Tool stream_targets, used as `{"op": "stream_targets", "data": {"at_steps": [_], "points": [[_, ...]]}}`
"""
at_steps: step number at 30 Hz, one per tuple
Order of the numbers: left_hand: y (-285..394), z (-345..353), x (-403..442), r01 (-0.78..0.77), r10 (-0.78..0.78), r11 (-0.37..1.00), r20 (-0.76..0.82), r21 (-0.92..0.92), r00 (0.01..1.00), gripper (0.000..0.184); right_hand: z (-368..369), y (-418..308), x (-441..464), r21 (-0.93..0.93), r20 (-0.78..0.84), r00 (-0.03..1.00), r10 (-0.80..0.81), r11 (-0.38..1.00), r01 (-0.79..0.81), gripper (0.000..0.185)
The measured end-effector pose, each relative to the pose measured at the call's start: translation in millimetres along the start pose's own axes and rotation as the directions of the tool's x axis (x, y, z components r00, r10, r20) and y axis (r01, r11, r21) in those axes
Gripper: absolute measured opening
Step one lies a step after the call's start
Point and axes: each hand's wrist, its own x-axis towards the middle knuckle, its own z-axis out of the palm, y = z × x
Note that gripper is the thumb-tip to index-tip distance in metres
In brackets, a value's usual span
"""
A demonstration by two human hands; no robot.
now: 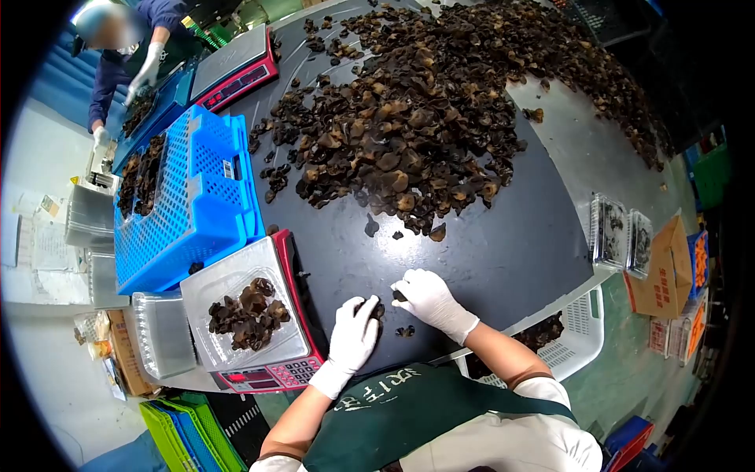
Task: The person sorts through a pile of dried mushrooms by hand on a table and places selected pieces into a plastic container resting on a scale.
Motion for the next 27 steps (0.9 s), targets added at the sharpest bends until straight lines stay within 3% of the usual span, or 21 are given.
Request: {"op": "stream_targets", "data": {"at_steps": [1,3,4,5,7,8,12,14,15,16,17,19,21,23,27], "points": [[0.1,5.9,-4.1,-0.052,0.053,0.997,-0.008,0.061,0.999,0.049,0.4,1.8,1.1,0.011,0.021,1.0,-0.003,1.0,0.002,0.019],[2.7,11.9,-10.2,-0.1,0.067,0.947,0.119,0.305,0.991,0.055,0.1,7.6,0.9,0.082,-0.149,0.988,-0.036,0.995,0.049,0.017],[-2.6,17.8,-12.2,-0.155,0.117,0.915,0.122,0.373,0.986,0.057,-5.7,6.7,-2.7,0.162,-0.138,0.99,0.029,0.987,-0.006,0.018],[-3.6,21.6,-12.7,-0.148,0.118,0.924,0.104,0.352,0.987,0.046,-12.9,2.6,-8.0,0.24,-0.121,0.989,0.091,0.969,-0.06,0.02],[-10.9,30.9,-11.6,-0.143,0.144,0.944,0.02,0.296,0.989,0.029,-18.9,-5.1,-23.6,0.294,0.083,0.996,-0.026,0.956,0.001,0.021],[-13.7,33.6,-10.7,-0.142,0.144,0.945,0.014,0.296,0.989,0.029,-12.5,-11.0,-31.6,0.298,0.091,0.989,-0.112,0.951,0.08,0.023],[-11.0,33.4,9.8,0.021,-0.013,0.999,-0.181,0.045,0.983,0.007,8.9,-17.8,-53.7,0.161,0.224,0.943,-0.245,0.964,0.212,0.016],[-7.5,28.9,30.3,0.074,-0.083,0.996,-0.208,-0.053,0.975,0.009,6.2,-13.1,-45.8,0.303,0.128,0.986,-0.102,0.951,0.059,0.013],[-2.7,25.0,44.4,0.1,-0.119,0.991,-0.253,-0.087,0.96,0.01,2.9,-7.9,-35.9,0.302,0.127,0.987,-0.101,0.952,0.058,0.013],[-4.4,23.5,59.6,0.092,-0.109,0.993,-0.284,-0.072,0.953,0.012,-2.8,0.2,-21.5,0.239,-0.146,0.988,0.047,0.971,-0.011,0.012],[-7.1,23.2,74.7,0.083,-0.097,0.995,-0.315,-0.059,0.944,0.014,-9.5,8.6,-9.0,0.194,-0.415,0.894,0.17,0.976,-0.096,0.015],[-10.8,23.1,105.3,0.094,-0.095,0.995,-0.372,-0.022,0.923,0.023,-23.7,24.6,7.7,0.237,-0.441,0.782,0.44,0.898,-0.372,0.025],[-9.9,22.5,126.9,0.246,-0.226,0.967,-0.234,0.059,0.946,0.039,-20.1,50.7,20.4,0.136,-0.517,0.756,0.401,0.911,-0.389,0.029],[-19.7,35.7,140.6,0.153,-0.111,0.957,-0.175,0.247,0.978,0.039,-10.0,63.1,35.5,-0.103,-0.55,0.811,0.2,0.947,-0.304,0.031],[-28.6,49.2,132.7,0.109,-0.054,0.962,-0.219,0.249,0.974,0.011,-10.6,70.7,36.7,-0.035,-0.481,0.851,0.209,0.966,-0.257,0.023]]}}
